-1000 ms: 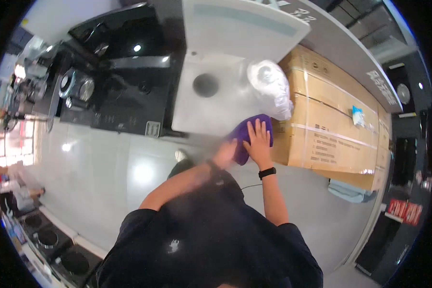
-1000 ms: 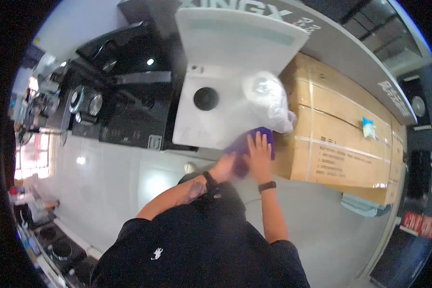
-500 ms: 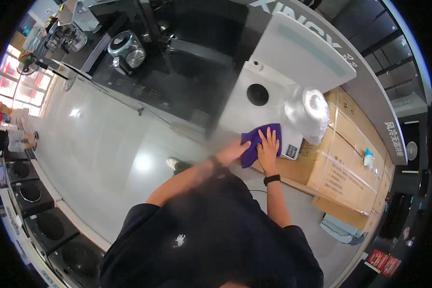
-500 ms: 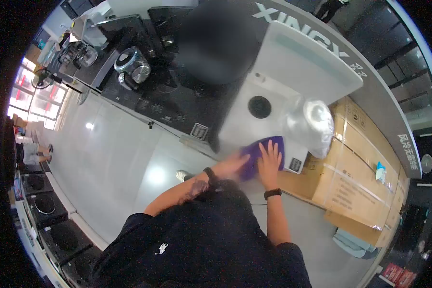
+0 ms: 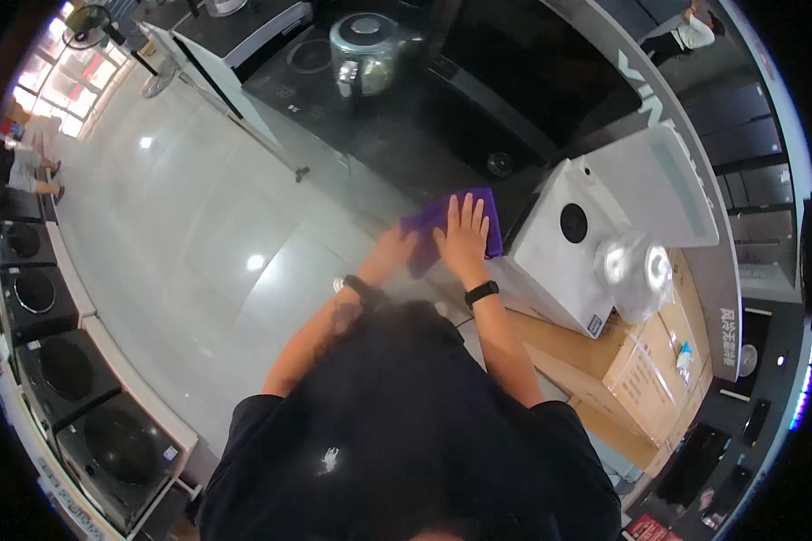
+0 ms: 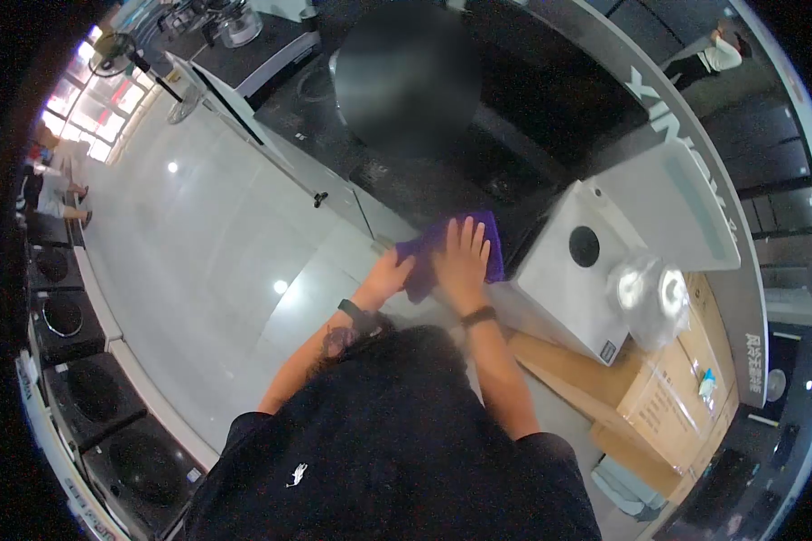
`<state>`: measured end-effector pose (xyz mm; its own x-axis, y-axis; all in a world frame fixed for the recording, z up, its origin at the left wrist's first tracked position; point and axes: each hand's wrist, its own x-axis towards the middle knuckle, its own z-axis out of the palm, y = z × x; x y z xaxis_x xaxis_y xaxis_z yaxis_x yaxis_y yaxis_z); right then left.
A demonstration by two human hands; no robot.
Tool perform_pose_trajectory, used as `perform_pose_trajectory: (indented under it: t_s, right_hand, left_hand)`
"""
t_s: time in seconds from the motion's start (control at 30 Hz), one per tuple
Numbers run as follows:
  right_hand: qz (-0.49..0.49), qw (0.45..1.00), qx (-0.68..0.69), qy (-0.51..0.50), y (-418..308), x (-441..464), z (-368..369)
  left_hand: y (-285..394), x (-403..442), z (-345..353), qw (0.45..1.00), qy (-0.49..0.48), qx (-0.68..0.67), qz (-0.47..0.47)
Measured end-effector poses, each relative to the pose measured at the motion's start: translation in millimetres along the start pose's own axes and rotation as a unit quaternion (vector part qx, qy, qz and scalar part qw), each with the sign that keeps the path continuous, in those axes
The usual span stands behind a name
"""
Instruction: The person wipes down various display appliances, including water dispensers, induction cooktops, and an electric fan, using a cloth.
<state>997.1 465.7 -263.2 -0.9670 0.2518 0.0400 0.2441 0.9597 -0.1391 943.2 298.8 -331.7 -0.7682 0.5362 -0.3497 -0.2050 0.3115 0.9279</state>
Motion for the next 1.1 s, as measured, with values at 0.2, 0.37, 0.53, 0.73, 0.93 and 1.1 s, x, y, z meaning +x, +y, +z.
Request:
perform_pose_trajectory:
  t_s: [0.2,0.37,0.53,0.73,0.93,1.1]
  right_hand:
    - [-0.102,0.995,0.004,-0.019,-59,44,10]
    - [-0.157,0.987,0.025,-0.021,-114,86,20]
    - [-0.187,0.982,0.030,-0.006,-144,117,32]
    - [-0.140,0.988,-0.063,-0.017,-195,154,55]
    - [-0.006,0.993,-0.084,-0.082,-238,178,66]
    - [0.101,0.992,0.062,-0.048,-254,184,77]
  left_hand:
    - [-34,-2,-61,0.991,0.056,-0.074,-0.099]
    - [-19,-16,-117,0.968,0.119,-0.174,-0.139]
    - [-3,-9,-180,0.970,0.109,-0.166,-0.141]
    - [5,27,-243,0.976,0.093,-0.141,-0.134]
    - [-7,86,-292,0.986,-0.010,0.125,-0.112]
    - [55,106,-320,0.974,-0.084,0.158,-0.138]
